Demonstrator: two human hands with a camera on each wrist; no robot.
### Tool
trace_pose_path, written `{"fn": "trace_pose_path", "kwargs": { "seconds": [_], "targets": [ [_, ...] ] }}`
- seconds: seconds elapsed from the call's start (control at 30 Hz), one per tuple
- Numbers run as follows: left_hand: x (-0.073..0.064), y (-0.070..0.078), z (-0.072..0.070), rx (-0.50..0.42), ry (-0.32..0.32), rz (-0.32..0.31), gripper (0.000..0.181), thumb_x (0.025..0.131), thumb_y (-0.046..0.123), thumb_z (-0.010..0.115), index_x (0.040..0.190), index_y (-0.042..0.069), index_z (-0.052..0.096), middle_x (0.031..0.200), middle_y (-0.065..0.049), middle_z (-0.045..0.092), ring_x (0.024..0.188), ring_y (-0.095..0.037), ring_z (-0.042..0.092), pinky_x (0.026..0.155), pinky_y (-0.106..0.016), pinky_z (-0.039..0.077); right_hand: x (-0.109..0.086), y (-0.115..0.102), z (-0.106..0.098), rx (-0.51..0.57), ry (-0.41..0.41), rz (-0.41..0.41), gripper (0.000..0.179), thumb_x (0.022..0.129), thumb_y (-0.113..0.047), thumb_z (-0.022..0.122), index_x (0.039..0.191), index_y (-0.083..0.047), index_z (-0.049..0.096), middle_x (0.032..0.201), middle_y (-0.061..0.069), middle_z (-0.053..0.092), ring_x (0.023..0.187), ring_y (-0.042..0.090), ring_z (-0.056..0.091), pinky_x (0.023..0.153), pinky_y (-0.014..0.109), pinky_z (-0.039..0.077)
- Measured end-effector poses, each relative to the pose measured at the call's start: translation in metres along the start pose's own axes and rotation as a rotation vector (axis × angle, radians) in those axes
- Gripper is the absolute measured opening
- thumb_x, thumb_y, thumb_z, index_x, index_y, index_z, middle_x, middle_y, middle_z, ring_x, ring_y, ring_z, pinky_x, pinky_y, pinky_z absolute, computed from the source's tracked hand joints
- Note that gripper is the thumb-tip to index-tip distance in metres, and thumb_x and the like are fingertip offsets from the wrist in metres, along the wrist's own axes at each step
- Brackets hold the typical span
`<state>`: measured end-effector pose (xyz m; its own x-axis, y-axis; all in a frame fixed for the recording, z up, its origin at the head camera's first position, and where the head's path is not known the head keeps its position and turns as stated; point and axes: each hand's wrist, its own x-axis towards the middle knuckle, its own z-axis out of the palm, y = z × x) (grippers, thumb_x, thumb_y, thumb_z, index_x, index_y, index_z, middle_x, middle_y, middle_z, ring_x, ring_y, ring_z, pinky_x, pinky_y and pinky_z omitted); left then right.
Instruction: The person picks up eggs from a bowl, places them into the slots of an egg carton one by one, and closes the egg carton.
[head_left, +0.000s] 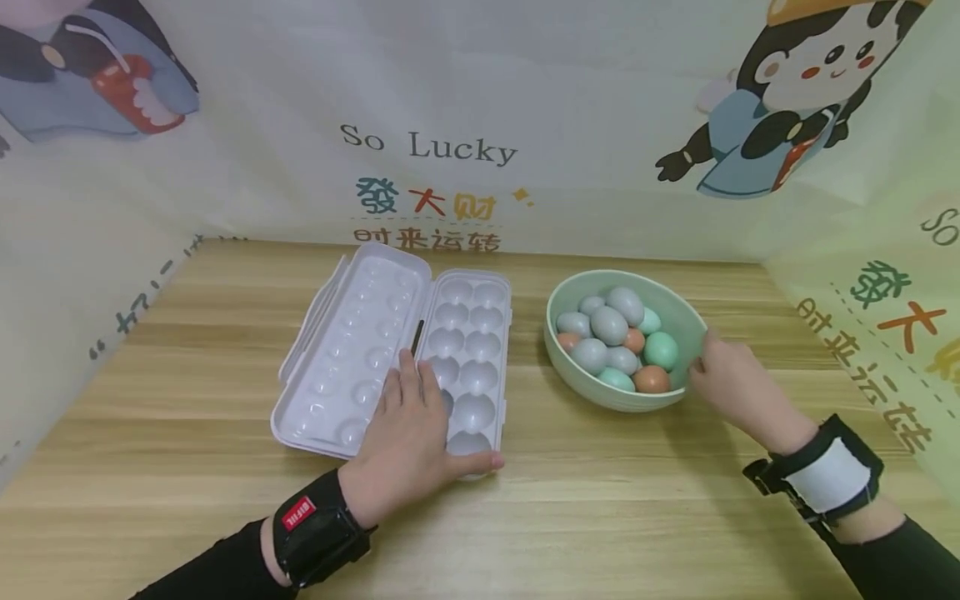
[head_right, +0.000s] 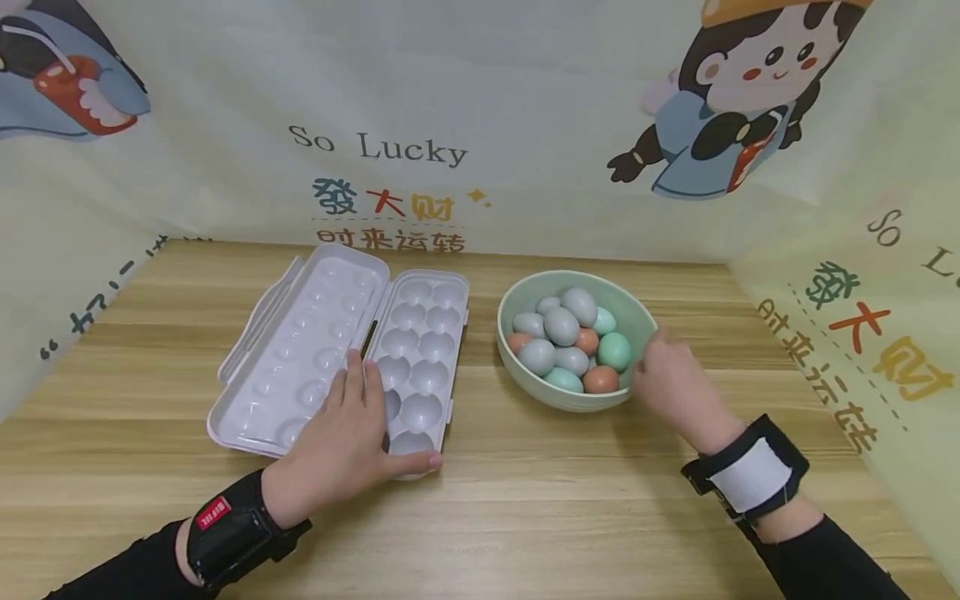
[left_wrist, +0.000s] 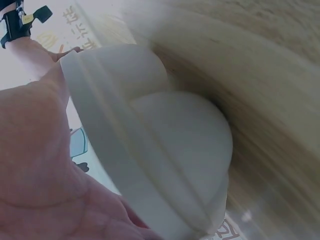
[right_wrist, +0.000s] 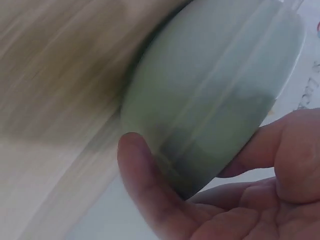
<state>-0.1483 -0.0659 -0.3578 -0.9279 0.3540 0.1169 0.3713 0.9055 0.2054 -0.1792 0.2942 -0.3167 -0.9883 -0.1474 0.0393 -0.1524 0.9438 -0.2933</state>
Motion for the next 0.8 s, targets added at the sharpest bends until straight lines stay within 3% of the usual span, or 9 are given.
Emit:
{"fn": "trace_pose_path", "kwargs": {
  "seconds": [0.07, 0.13, 0.23, 0.37, 0.47, 0.53, 0.63, 0.8],
  "targets": [
    [0.001, -0.001, 0.0, 0.008, 0.016, 0.008, 0.134, 0.064, 0.085, 0.054, 0.137, -0.023, 0.022, 0.139, -0.046, 0.012, 0.128, -0.057, 0.023, 0.104, -0.05, 0.024, -0.004, -0.005, 0.001, -0.014, 0.028, 0.002, 0.017, 0.086, -0.003, 0.04, 0.088, 0.013, 0.043, 0.063, 0.007, 0.04, 0.049, 0.017, 0.042, 0.042, 0.03, 0.035],
    [0.002, -0.001, -0.001, 0.005, 0.022, 0.005, 0.135, 0.064, 0.086, 0.054, 0.138, -0.022, 0.022, 0.14, -0.046, 0.011, 0.128, -0.057, 0.022, 0.103, -0.05, 0.024, -0.008, -0.011, -0.002, -0.028, 0.016, 0.022, 0.021, 0.089, -0.006, 0.041, 0.089, 0.015, 0.044, 0.061, 0.007, 0.041, 0.047, 0.017, 0.042, 0.04, 0.03, 0.035],
    [0.003, -0.002, -0.003, 0.014, 0.025, 0.005, 0.136, 0.063, 0.086, 0.054, 0.138, -0.022, 0.021, 0.14, -0.046, 0.011, 0.128, -0.057, 0.022, 0.103, -0.05, 0.024, -0.011, -0.022, -0.009, -0.108, -0.014, 0.055, 0.026, 0.094, -0.016, 0.044, 0.079, 0.006, 0.046, 0.059, 0.006, 0.041, 0.046, 0.016, 0.042, 0.039, 0.029, 0.033],
    [0.001, -0.003, -0.005, 0.035, 0.033, 0.008, 0.135, 0.063, 0.086, 0.053, 0.137, -0.023, 0.023, 0.14, -0.046, 0.013, 0.128, -0.057, 0.023, 0.104, -0.051, 0.024, -0.004, -0.038, -0.026, -0.24, -0.007, 0.04, 0.037, 0.095, -0.029, 0.051, 0.086, 0.006, 0.055, 0.069, 0.012, 0.05, 0.053, 0.02, 0.047, 0.04, 0.03, 0.034],
    [-0.001, -0.004, -0.005, 0.029, 0.042, 0.009, 0.134, 0.063, 0.086, 0.053, 0.137, -0.023, 0.025, 0.14, -0.046, 0.013, 0.128, -0.057, 0.022, 0.103, -0.052, 0.024, 0.012, -0.048, -0.037, -0.25, 0.024, -0.064, 0.04, 0.092, -0.029, 0.057, 0.106, 0.009, 0.06, 0.09, 0.02, 0.06, 0.069, 0.026, 0.057, 0.048, 0.036, 0.044],
    [-0.002, -0.005, -0.003, 0.016, 0.046, 0.009, 0.133, 0.064, 0.085, 0.054, 0.137, -0.022, 0.025, 0.14, -0.046, 0.012, 0.128, -0.057, 0.021, 0.103, -0.053, 0.023, 0.025, -0.051, -0.04, -0.223, 0.021, -0.151, 0.037, 0.09, -0.025, 0.06, 0.109, 0.006, 0.063, 0.099, 0.021, 0.063, 0.079, 0.028, 0.061, 0.058, 0.04, 0.048],
    [-0.002, -0.005, 0.0, -0.006, 0.034, 0.002, 0.133, 0.064, 0.085, 0.054, 0.138, -0.021, 0.024, 0.142, -0.044, 0.009, 0.131, -0.056, 0.015, 0.104, -0.053, 0.021, 0.043, -0.054, -0.039, -0.174, -0.008, -0.278, 0.03, 0.087, -0.019, 0.063, 0.108, 0.003, 0.066, 0.101, 0.017, 0.065, 0.086, 0.028, 0.063, 0.071, 0.042, 0.048],
    [-0.001, -0.005, 0.005, -0.042, -0.002, 0.007, 0.131, 0.066, 0.085, 0.052, 0.14, -0.018, 0.023, 0.145, -0.041, 0.002, 0.135, -0.052, 0.003, 0.106, -0.052, 0.015, 0.05, -0.059, -0.025, -0.11, -0.021, -0.424, 0.025, 0.085, -0.014, 0.065, 0.105, 0.0, 0.067, 0.098, 0.011, 0.065, 0.082, 0.023, 0.063, 0.069, 0.036, 0.049]
  ]
}}
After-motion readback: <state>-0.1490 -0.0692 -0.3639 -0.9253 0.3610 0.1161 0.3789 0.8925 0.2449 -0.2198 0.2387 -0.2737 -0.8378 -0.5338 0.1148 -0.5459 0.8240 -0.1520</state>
